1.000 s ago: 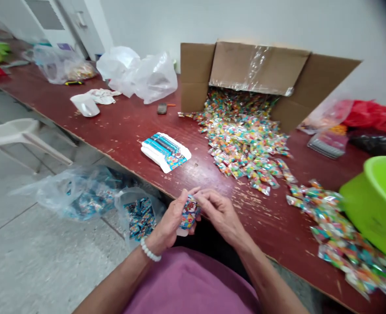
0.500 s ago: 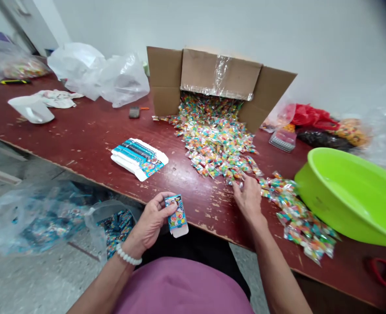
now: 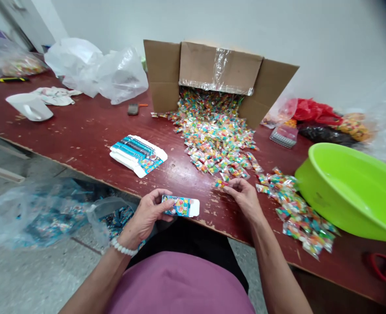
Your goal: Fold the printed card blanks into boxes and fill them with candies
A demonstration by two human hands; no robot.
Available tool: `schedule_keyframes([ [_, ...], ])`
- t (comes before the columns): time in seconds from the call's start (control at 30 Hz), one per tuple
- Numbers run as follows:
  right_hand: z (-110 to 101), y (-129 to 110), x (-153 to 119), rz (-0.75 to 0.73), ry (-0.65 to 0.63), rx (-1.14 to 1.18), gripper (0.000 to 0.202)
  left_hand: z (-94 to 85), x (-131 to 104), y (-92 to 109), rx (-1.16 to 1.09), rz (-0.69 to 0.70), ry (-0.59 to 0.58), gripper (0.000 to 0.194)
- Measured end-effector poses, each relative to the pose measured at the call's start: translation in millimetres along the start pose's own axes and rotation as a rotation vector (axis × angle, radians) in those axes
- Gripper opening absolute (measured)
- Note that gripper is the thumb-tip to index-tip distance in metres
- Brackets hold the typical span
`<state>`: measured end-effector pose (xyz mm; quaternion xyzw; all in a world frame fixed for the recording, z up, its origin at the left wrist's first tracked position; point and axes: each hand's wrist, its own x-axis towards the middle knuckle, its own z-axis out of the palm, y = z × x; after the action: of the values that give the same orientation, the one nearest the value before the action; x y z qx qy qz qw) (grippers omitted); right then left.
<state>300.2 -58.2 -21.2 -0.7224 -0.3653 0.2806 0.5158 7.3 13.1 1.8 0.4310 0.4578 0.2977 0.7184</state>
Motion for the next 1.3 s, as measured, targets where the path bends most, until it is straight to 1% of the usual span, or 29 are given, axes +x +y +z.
schedule_keyframes([
  [0.07, 11, -15, -18, 0.076, -0.104, 0.294, 0.04, 1.7, -1, 0, -0.035, -0.001, 0.02, 0.051],
  [0.1, 17, -23, -27, 0.097, -0.161, 0.381, 0.038, 2.2, -1, 0, -0.052, -0.001, 0.025, 0.051],
  [0.17, 27, -35, -42, 0.107, -0.26, 0.459, 0.033, 2.1, -3, 2, -0.086, -0.006, 0.027, 0.05],
  [0.23, 34, -42, -53, 0.091, -0.32, 0.431, 0.028, 1.2, -6, 4, -0.123, -0.016, 0.015, 0.049],
  [0.33, 37, -44, -59, 0.009, -0.351, 0.242, 0.021, -0.1, -11, 5, -0.16, -0.014, -0.012, 0.049],
  [0.37, 36, -44, -60, -0.027, -0.379, 0.172, 0.019, -0.1, -13, 5, -0.164, -0.006, -0.021, 0.048],
  [0.47, 33, -49, -61, -0.085, -0.546, 0.074, 0.015, 2.1, -18, 1, -0.132, 0.023, -0.081, 0.042],
  [0.53, 32, -56, -61, -0.086, -0.622, 0.09, 0.015, 5.0, -20, -2, -0.064, 0.02, -0.178, 0.04],
  [0.63, 34, -66, -58, -0.085, -0.595, 0.179, 0.021, 10.1, -24, -4, 0.026, -0.026, -0.369, 0.046],
  [0.7, 37, -68, -56, -0.07, -0.566, 0.234, 0.025, 13.1, -25, -4, 0.044, -0.066, -0.457, 0.044],
  [0.8, 42, -67, -54, -0.062, -0.501, 0.264, 0.027, 17.3, -25, -3, 0.057, -0.095, -0.514, 0.041],
  [0.87, 44, -66, -55, -0.116, -0.436, 0.209, 0.025, 20.4, -26, -2, 0.053, -0.086, -0.535, 0.042],
  [0.9, 45, -66, -57, -0.163, -0.436, 0.159, 0.022, 21.9, -26, -1, 0.053, -0.078, -0.541, 0.041],
  [0.97, 46, -67, -61, -0.265, -0.508, 0.059, 0.019, 24.9, -26, -1, 0.046, -0.073, -0.529, 0.042],
  [1.03, 45, -68, -63, -0.331, -0.576, 0.04, 0.016, 27.7, -25, -1, 0.011, -0.093, -0.474, 0.046],
  [1.07, 45, -67, -63, -0.332, -0.558, 0.067, 0.014, 29.0, -25, -1, -0.025, -0.114, -0.433, 0.046],
  [1.13, 46, -64, -62, -0.255, -0.454, 0.176, 0.013, 31.6, -23, -1, -0.115, -0.178, -0.349, 0.047],
  [1.17, 47, -62, -62, -0.187, -0.418, 0.245, 0.015, 33.0, -23, -1, -0.151, -0.211, -0.314, 0.05],
  [1.2, 49, -59, -61, -0.105, -0.412, 0.313, 0.02, 34.3, -23, -1, -0.176, -0.236, -0.285, 0.055],
  [1.27, 55, -54, -62, 0.056, -0.475, 0.421, 0.03, 37.0, -23, -3, -0.183, -0.247, -0.246, 0.061],
  [1.3, 58, -52, -64, 0.113, -0.518, 0.457, 0.032, 38.2, -23, -4, -0.169, -0.226, -0.229, 0.06],
])
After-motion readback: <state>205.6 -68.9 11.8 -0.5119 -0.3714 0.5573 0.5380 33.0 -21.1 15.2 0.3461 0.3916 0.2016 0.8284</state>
